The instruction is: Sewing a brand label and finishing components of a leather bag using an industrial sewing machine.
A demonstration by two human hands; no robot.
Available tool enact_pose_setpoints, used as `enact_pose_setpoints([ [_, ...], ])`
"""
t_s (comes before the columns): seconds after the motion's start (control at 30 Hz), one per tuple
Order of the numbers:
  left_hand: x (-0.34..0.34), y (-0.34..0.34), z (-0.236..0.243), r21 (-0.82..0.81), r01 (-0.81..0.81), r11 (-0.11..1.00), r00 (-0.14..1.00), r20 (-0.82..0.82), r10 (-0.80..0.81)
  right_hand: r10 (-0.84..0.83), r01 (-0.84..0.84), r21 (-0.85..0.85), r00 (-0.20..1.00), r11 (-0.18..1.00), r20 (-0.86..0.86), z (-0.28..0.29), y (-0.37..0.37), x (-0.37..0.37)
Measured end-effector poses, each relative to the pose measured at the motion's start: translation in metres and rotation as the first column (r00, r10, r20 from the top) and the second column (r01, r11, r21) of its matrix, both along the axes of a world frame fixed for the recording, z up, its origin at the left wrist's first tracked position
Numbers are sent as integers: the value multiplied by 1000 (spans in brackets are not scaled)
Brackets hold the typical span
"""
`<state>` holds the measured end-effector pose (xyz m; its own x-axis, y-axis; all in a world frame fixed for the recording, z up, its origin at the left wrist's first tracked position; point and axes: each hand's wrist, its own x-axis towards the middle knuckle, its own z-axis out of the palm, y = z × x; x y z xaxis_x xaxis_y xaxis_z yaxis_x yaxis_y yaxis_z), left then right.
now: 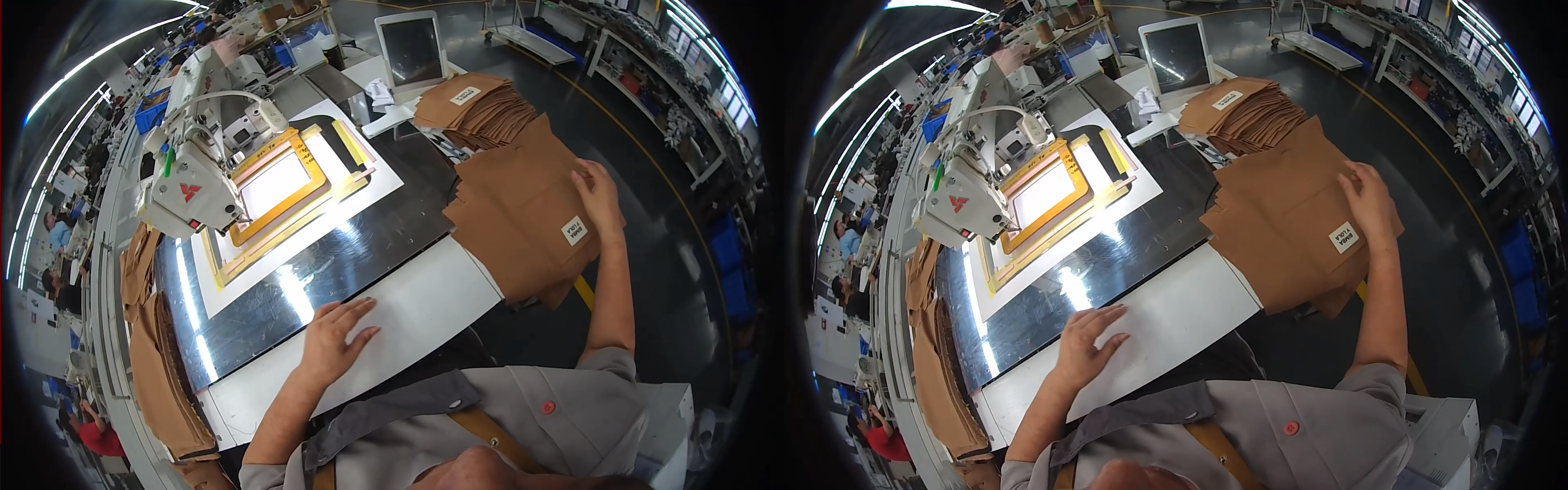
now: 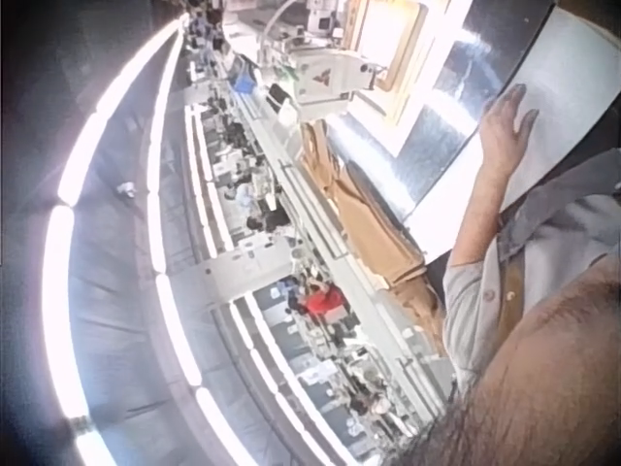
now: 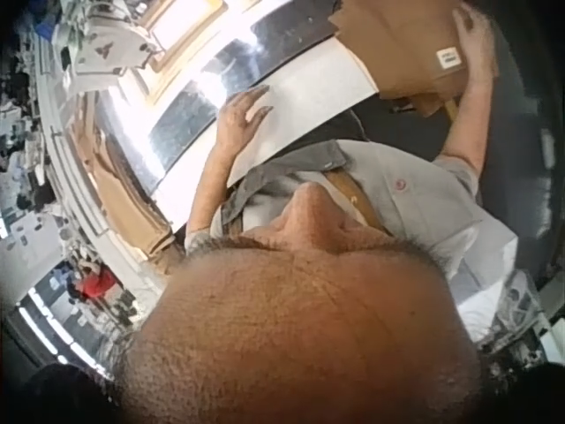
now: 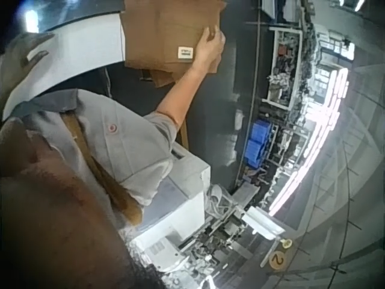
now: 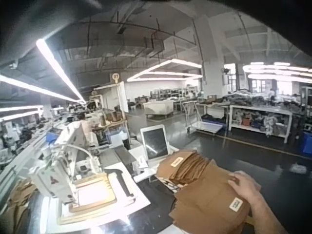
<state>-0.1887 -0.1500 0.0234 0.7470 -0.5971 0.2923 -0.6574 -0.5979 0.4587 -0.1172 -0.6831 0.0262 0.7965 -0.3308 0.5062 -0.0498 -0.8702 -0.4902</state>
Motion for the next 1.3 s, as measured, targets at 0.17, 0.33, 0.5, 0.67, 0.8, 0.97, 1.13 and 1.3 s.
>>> enact_pose_setpoints([
  [0.17,-23,81,-6,-39,-441,897,897,4,441,472,-457,136,874,879,-117,14,131,54],
  [0.33,-44,130,-29,-172,-622,764,776,-8,631,726,-723,87,669,686,-160,-4,237,94],
  [0.5,-58,152,-53,-237,-681,693,707,32,706,660,-659,25,749,751,-63,-25,276,188],
  [0.67,-56,157,-72,-125,-759,639,621,154,768,442,-444,-43,895,895,-51,-36,274,268],
  [0.8,-54,155,-67,-70,-769,635,622,142,770,351,-367,-145,928,919,-124,-40,280,301],
  [0.97,-50,159,-68,-82,-770,633,621,131,772,228,-293,-256,940,921,-255,-46,284,336],
  [1.13,-49,156,-62,-61,-785,617,606,129,785,210,-282,-346,950,895,-231,-40,288,340],
  [1.3,-48,154,-65,-66,-780,623,610,143,779,313,-367,-297,925,881,-215,-35,273,331],
])
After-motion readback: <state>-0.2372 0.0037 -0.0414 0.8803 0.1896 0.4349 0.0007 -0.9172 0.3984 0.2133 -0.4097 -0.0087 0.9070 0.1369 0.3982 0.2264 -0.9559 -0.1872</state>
